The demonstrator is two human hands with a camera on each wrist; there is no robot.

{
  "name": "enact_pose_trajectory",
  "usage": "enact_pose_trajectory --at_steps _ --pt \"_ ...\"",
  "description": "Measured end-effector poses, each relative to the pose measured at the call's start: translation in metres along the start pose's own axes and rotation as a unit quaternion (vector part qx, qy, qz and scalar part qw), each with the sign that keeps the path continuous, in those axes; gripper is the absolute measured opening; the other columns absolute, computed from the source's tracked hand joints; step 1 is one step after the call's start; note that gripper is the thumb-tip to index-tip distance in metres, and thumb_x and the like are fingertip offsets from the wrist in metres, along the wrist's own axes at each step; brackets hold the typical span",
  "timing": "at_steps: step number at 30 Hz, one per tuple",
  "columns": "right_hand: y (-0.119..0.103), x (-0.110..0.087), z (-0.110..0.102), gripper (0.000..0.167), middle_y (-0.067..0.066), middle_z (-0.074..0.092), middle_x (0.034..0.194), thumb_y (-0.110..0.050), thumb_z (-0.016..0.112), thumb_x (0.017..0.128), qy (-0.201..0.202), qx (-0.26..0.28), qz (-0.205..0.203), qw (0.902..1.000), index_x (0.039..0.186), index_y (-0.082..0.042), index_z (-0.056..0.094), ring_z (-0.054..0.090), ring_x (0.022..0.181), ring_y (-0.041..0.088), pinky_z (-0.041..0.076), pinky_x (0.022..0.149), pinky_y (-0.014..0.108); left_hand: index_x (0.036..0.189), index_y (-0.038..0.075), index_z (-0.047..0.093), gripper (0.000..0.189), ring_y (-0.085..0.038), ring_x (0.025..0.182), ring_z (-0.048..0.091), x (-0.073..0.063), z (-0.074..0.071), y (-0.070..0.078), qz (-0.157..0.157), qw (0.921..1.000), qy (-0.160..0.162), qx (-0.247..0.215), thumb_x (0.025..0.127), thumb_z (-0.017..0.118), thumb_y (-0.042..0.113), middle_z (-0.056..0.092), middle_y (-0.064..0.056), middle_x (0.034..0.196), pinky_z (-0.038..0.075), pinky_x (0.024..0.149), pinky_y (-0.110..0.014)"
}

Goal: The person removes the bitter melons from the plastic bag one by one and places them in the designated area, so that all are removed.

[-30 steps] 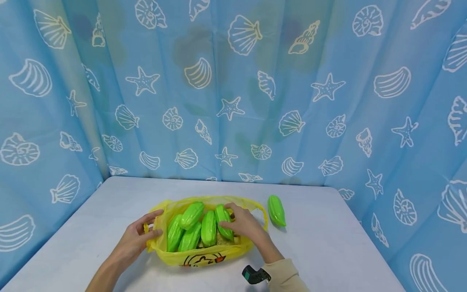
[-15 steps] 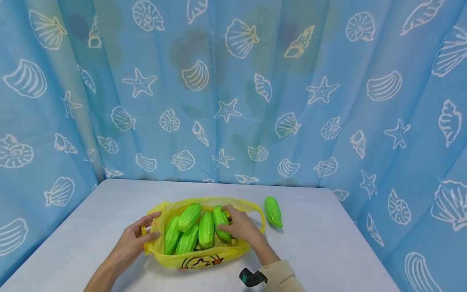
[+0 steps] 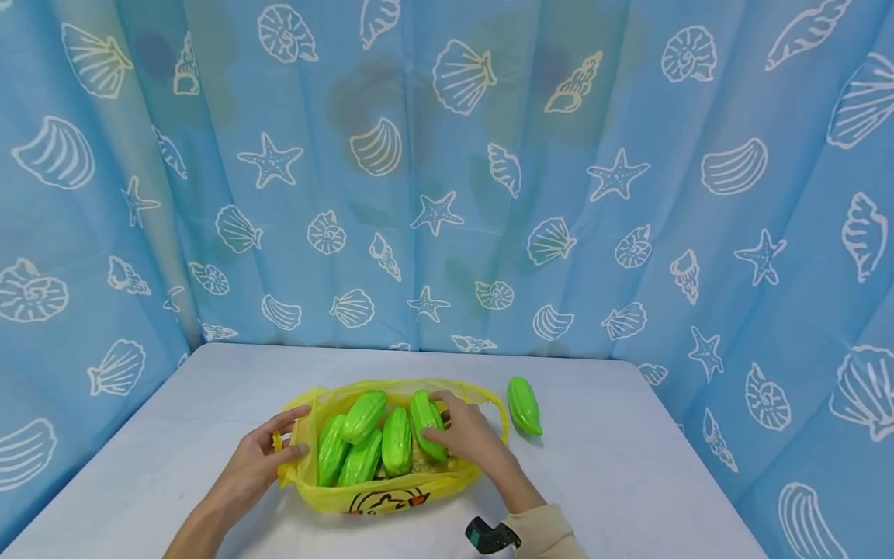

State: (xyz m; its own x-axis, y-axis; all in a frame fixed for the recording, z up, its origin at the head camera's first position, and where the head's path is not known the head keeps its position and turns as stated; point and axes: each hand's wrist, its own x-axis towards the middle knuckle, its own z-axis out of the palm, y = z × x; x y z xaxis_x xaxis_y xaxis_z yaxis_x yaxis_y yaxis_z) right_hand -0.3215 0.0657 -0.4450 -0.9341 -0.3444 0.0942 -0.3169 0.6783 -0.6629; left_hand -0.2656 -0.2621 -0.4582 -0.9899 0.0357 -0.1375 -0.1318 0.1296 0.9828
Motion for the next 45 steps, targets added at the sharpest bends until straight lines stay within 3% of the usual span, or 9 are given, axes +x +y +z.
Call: enact_pose_trajectory --at_steps 15,32,45 --pt "-0.003 -0.016 -0.018 0.06 0.014 0.066 0.119 -0.035 0.071 0.089 0.005 0.039 -0.012 0.9991 0.141 -0.015 0.048 0.066 0.104 0.027 0.057 0.077 0.036 0.151 0.018 0.038 0.071 -0.022 0.116 0.047 0.0 0.001 -0.004 -0.007 0.9999 0.007 0.005 0.088 0.071 0.017 0.037 -0.013 0.144 0.055 0.086 -0.025" --pt "0.01 -0.035 -0.046 0.059 0.013 0.068 0.114 -0.031 0.073 0.088 0.04 0.035 -0.019 0.9984 0.139 -0.013 0.05 0.068 0.097 0.024 0.058 0.077 0.035 0.15 0.018 0.038 0.07 -0.022 0.118 0.047 -0.001 -0.001 -0.001 -0.003 1.0 0.002 0.0 0.088 0.07 0.016 0.036 -0.012 0.145 0.055 0.087 -0.024" --pt "0.023 -0.049 -0.074 0.056 0.011 0.07 0.115 -0.028 0.074 0.086 0.069 0.043 0.036 0.9961 0.137 -0.019 0.053 0.069 0.099 0.022 0.059 0.077 0.034 0.15 0.018 0.039 0.07 -0.023 0.118 0.045 -0.001 0.002 0.002 -0.001 1.0 0.001 -0.008 0.088 0.07 0.014 0.034 -0.012 0.144 0.055 0.087 -0.023"
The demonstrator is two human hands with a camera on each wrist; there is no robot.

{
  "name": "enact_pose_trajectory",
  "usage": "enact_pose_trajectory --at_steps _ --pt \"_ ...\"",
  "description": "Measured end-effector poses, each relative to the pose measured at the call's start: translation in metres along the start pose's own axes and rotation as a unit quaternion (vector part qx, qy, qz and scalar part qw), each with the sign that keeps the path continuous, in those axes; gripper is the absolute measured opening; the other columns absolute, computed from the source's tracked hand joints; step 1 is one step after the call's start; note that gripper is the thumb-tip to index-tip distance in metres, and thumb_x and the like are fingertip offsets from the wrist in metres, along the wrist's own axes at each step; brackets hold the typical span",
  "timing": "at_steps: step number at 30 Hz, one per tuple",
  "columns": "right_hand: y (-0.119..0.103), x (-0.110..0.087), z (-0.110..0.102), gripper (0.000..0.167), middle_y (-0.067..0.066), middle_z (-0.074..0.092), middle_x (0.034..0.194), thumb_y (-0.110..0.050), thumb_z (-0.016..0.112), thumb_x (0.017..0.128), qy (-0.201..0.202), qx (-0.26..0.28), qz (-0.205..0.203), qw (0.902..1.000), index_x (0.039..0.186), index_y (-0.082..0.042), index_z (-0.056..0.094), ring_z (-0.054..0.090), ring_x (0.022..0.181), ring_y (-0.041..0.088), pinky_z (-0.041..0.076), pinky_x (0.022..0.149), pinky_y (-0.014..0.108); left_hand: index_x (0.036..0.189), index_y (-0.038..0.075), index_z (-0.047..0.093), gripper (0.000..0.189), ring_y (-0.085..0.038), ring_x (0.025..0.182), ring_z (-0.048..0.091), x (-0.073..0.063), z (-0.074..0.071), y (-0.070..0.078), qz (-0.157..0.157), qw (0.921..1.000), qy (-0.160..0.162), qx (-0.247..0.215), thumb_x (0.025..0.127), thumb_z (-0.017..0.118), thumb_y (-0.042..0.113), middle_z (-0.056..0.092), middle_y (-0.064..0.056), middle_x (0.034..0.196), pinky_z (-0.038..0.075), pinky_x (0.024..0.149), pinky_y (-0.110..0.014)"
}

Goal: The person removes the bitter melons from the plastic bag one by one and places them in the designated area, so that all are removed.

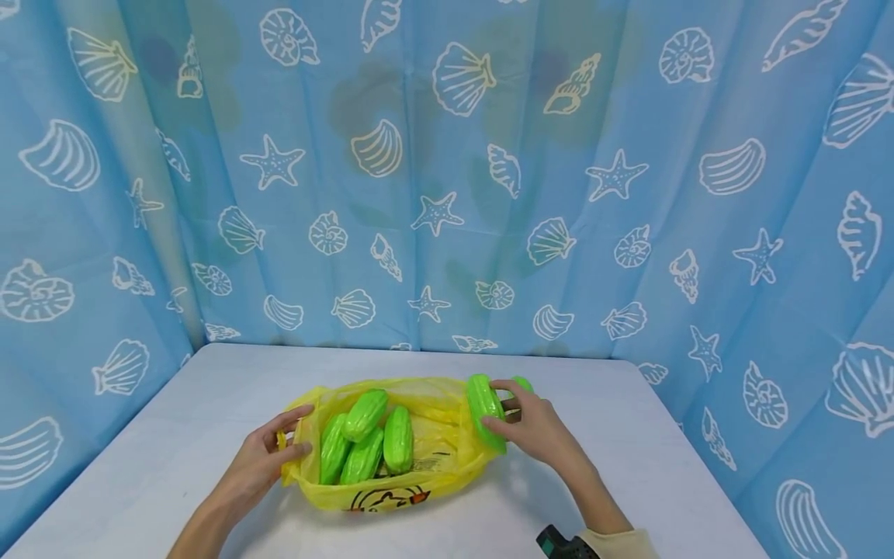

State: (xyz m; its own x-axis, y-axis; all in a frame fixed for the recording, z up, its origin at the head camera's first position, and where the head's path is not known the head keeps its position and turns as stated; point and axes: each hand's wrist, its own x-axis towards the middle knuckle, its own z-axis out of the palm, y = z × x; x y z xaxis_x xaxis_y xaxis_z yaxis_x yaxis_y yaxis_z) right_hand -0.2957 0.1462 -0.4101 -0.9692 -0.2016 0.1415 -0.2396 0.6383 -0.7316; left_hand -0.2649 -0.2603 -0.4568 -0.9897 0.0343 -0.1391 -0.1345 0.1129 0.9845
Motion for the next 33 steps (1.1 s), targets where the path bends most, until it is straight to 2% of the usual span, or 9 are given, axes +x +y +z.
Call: enact_pose_trajectory --at_steps 7,19,33 --pt "0.005 -0.002 -0.011 0.056 0.011 0.068 0.116 -0.029 0.074 0.086 0.0 0.002 0.015 0.9999 0.137 -0.019 0.053 0.068 0.097 0.02 0.059 0.077 0.034 0.15 0.018 0.039 0.069 -0.023 0.12 0.043 0.0 0.0 0.0 -0.002 1.0 0.002 0.004 0.088 0.068 0.014 0.033 -0.012 0.145 0.054 0.087 -0.022" --pt "0.019 0.001 -0.023 0.061 0.013 0.066 0.12 -0.034 0.073 0.087 -0.003 0.001 0.014 0.9999 0.14 -0.017 0.049 0.067 0.099 0.022 0.059 0.076 0.033 0.15 0.016 0.038 0.068 -0.021 0.111 0.046 0.001 0.002 -0.002 0.012 0.9999 -0.009 -0.003 0.089 0.068 0.013 0.034 -0.012 0.138 0.056 0.084 -0.025" --pt "0.03 0.0 -0.039 0.064 0.02 0.063 0.125 -0.036 0.071 0.088 0.001 0.001 0.02 0.9998 0.143 -0.015 0.045 0.067 0.104 0.028 0.06 0.075 0.034 0.149 0.019 0.041 0.068 -0.02 0.109 0.045 0.002 0.003 -0.002 0.0 1.0 0.005 0.005 0.088 0.07 0.014 0.035 -0.01 0.136 0.055 0.083 -0.023"
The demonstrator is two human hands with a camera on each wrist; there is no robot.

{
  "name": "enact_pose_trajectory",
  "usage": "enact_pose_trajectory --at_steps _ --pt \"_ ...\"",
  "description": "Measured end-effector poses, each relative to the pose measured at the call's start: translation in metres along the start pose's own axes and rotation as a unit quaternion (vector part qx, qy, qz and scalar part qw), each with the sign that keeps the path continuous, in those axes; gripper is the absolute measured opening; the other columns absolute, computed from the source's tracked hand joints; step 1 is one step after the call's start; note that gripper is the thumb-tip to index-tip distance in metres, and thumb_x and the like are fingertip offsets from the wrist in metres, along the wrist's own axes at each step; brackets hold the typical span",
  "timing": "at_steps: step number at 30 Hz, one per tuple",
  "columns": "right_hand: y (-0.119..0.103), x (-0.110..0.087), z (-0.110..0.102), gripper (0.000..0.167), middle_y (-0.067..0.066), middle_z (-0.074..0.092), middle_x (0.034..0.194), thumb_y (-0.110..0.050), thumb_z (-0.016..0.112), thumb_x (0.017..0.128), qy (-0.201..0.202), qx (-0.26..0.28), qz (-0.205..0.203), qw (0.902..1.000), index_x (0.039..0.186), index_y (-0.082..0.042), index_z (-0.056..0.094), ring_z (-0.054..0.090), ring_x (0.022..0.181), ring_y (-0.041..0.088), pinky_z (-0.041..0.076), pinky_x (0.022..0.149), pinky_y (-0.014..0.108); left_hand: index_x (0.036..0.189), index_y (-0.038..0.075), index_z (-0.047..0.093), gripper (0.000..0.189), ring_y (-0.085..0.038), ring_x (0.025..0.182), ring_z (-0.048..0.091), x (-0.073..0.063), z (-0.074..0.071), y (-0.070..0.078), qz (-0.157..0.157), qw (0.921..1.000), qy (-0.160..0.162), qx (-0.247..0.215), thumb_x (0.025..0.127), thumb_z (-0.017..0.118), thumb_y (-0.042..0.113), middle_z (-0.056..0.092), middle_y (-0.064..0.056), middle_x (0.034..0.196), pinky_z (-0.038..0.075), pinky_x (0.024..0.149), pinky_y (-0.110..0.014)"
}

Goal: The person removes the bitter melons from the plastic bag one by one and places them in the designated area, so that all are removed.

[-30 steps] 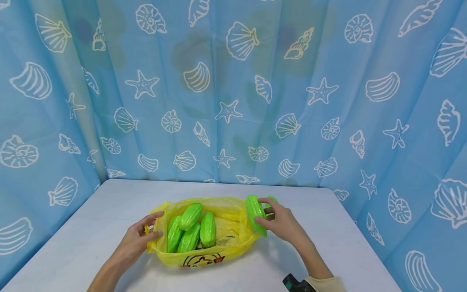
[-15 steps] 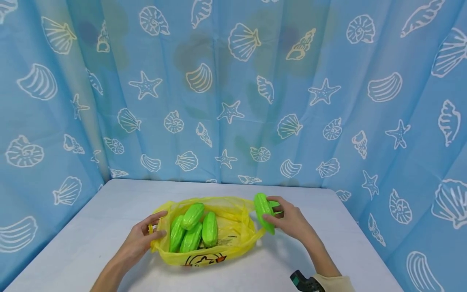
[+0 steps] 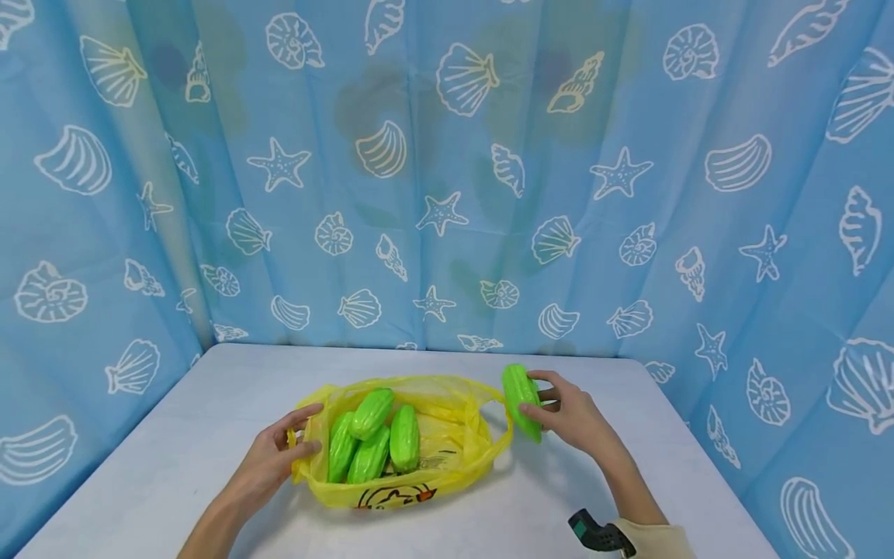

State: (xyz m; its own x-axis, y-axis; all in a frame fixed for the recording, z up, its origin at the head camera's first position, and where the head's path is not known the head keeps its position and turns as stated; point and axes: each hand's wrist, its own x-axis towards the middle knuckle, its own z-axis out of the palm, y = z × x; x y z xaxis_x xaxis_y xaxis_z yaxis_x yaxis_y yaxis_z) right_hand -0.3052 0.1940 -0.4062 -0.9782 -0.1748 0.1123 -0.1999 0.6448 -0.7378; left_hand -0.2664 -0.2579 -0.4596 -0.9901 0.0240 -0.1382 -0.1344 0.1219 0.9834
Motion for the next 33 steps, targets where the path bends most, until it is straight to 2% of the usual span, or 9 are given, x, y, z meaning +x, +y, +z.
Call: enact_pose_trajectory --at_steps 6,21,33 --pt "0.004 0.001 -0.004 0.064 0.021 0.063 0.127 -0.035 0.071 0.089 0.004 0.001 -0.002 1.0 0.144 -0.014 0.044 0.068 0.105 0.029 0.06 0.074 0.033 0.15 0.018 0.04 0.068 -0.02 0.109 0.046 0.0 0.0 0.001 0.007 0.9999 -0.008 -0.006 0.089 0.069 0.014 0.037 -0.011 0.136 0.055 0.083 -0.023" --pt "0.016 0.003 -0.011 0.065 0.024 0.061 0.127 -0.032 0.07 0.09 0.019 0.003 0.016 0.9997 0.145 -0.012 0.042 0.066 0.109 0.034 0.06 0.075 0.035 0.149 0.019 0.041 0.068 -0.023 0.116 0.044 -0.003 0.002 0.001 -0.008 0.9999 0.005 -0.006 0.088 0.069 0.013 0.035 -0.011 0.141 0.055 0.087 -0.023" --pt "0.03 0.008 -0.015 0.065 0.026 0.059 0.13 -0.032 0.069 0.091 0.04 0.004 0.029 0.9988 0.146 -0.011 0.041 0.064 0.112 0.038 0.06 0.074 0.035 0.149 0.02 0.041 0.068 -0.023 0.115 0.045 0.0 0.001 -0.001 0.007 1.0 -0.001 -0.007 0.087 0.07 0.013 0.037 -0.01 0.137 0.055 0.087 -0.025"
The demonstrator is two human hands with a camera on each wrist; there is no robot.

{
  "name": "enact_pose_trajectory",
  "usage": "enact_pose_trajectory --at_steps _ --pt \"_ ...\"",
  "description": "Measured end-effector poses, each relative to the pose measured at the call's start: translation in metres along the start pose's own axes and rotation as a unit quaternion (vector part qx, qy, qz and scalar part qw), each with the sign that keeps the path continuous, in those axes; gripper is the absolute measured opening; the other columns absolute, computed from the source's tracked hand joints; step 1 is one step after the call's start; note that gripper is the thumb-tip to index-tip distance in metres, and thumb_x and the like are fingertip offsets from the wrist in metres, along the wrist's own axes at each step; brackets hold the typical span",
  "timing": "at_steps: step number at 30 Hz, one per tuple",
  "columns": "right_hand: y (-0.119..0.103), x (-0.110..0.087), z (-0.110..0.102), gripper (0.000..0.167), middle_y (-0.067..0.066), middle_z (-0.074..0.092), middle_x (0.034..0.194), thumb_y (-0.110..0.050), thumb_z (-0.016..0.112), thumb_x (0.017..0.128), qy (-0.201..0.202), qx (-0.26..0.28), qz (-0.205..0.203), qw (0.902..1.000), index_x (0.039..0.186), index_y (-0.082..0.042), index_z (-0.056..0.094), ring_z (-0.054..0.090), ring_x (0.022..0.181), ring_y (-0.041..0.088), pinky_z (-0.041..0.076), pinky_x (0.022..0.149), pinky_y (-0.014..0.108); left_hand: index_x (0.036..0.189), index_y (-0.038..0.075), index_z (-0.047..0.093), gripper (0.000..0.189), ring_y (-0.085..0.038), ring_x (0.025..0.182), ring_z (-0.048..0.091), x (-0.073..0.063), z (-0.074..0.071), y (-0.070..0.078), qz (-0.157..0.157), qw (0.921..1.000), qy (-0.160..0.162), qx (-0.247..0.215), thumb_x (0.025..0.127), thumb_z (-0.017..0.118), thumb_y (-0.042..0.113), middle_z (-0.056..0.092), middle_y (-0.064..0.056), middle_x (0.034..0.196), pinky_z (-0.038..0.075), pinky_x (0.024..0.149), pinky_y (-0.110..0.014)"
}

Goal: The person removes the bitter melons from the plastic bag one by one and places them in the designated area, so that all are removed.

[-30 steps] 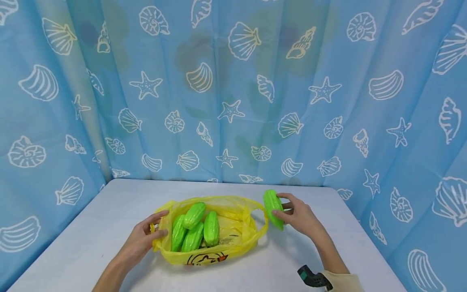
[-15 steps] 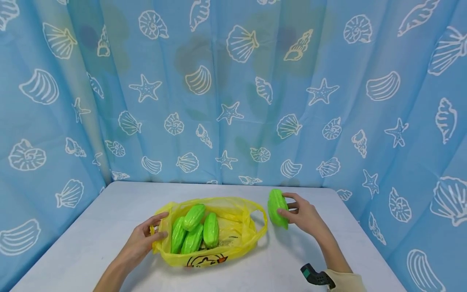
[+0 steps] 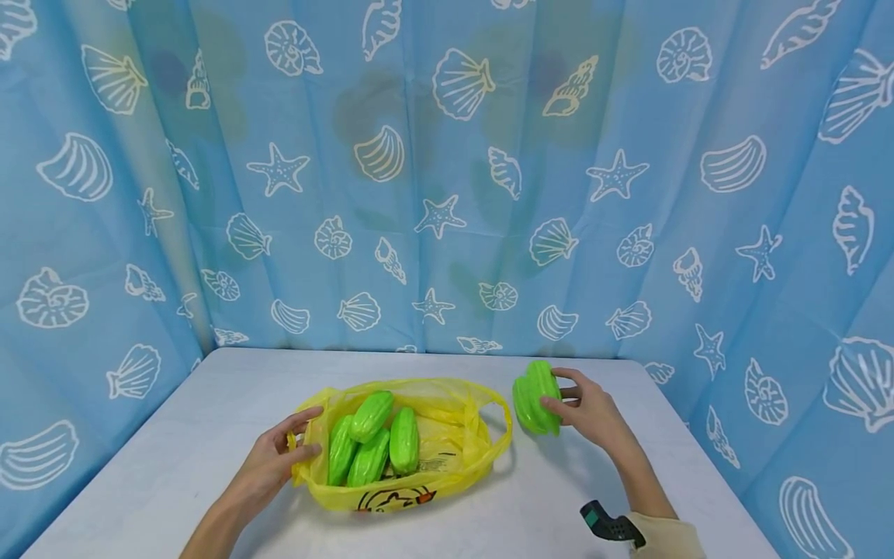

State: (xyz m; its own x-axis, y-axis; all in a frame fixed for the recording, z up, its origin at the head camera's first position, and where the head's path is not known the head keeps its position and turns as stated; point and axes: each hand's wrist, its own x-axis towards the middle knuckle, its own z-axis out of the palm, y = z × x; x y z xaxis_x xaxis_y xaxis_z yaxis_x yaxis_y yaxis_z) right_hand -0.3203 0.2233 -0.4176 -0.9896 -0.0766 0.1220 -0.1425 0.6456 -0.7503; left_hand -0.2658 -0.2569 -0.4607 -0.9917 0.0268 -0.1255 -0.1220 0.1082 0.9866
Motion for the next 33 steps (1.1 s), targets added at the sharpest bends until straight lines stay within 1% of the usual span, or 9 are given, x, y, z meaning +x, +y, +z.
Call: enact_pose_trajectory --at_steps 6,14,19,23,33 --pt "0.008 0.001 0.0 0.064 0.028 0.059 0.13 -0.031 0.068 0.092 0.003 0.003 -0.004 1.0 0.146 -0.009 0.041 0.064 0.112 0.038 0.06 0.074 0.035 0.148 0.019 0.043 0.068 -0.023 0.113 0.045 0.001 0.0 0.0 0.002 1.0 0.0 -0.002 0.086 0.071 0.013 0.037 -0.01 0.135 0.055 0.086 -0.025" --pt "0.016 0.002 0.001 0.064 0.029 0.059 0.129 -0.03 0.068 0.092 0.011 -0.002 0.008 0.9999 0.146 -0.008 0.041 0.064 0.112 0.04 0.06 0.075 0.035 0.149 0.018 0.04 0.068 -0.021 0.11 0.045 0.001 0.0 -0.001 0.007 0.9999 -0.008 -0.001 0.088 0.07 0.013 0.036 -0.011 0.135 0.055 0.084 -0.025" --pt "0.021 0.004 0.002 0.065 0.03 0.057 0.131 -0.031 0.067 0.092 0.018 -0.008 0.019 0.9996 0.146 -0.008 0.041 0.062 0.115 0.041 0.06 0.075 0.035 0.149 0.019 0.041 0.068 -0.021 0.111 0.045 0.001 0.0 0.001 0.002 1.0 -0.002 0.0 0.088 0.07 0.012 0.035 -0.01 0.136 0.055 0.083 -0.024" --pt "0.025 0.005 0.003 0.064 0.03 0.057 0.13 -0.031 0.067 0.092 0.025 -0.014 0.02 0.9994 0.146 -0.007 0.041 0.062 0.114 0.041 0.06 0.075 0.035 0.149 0.019 0.042 0.067 -0.021 0.11 0.044 0.001 0.001 0.001 0.001 1.0 0.002 0.005 0.088 0.07 0.012 0.035 -0.011 0.136 0.055 0.082 -0.024" --pt "0.031 0.009 0.004 0.064 0.029 0.057 0.131 -0.031 0.068 0.092 0.032 -0.016 0.025 0.999 0.145 -0.007 0.042 0.063 0.113 0.04 0.06 0.075 0.034 0.15 0.017 0.04 0.067 -0.02 0.11 0.045 0.0 0.0 0.0 0.003 1.0 -0.002 -0.001 0.089 0.068 0.012 0.035 -0.011 0.135 0.055 0.083 -0.024"
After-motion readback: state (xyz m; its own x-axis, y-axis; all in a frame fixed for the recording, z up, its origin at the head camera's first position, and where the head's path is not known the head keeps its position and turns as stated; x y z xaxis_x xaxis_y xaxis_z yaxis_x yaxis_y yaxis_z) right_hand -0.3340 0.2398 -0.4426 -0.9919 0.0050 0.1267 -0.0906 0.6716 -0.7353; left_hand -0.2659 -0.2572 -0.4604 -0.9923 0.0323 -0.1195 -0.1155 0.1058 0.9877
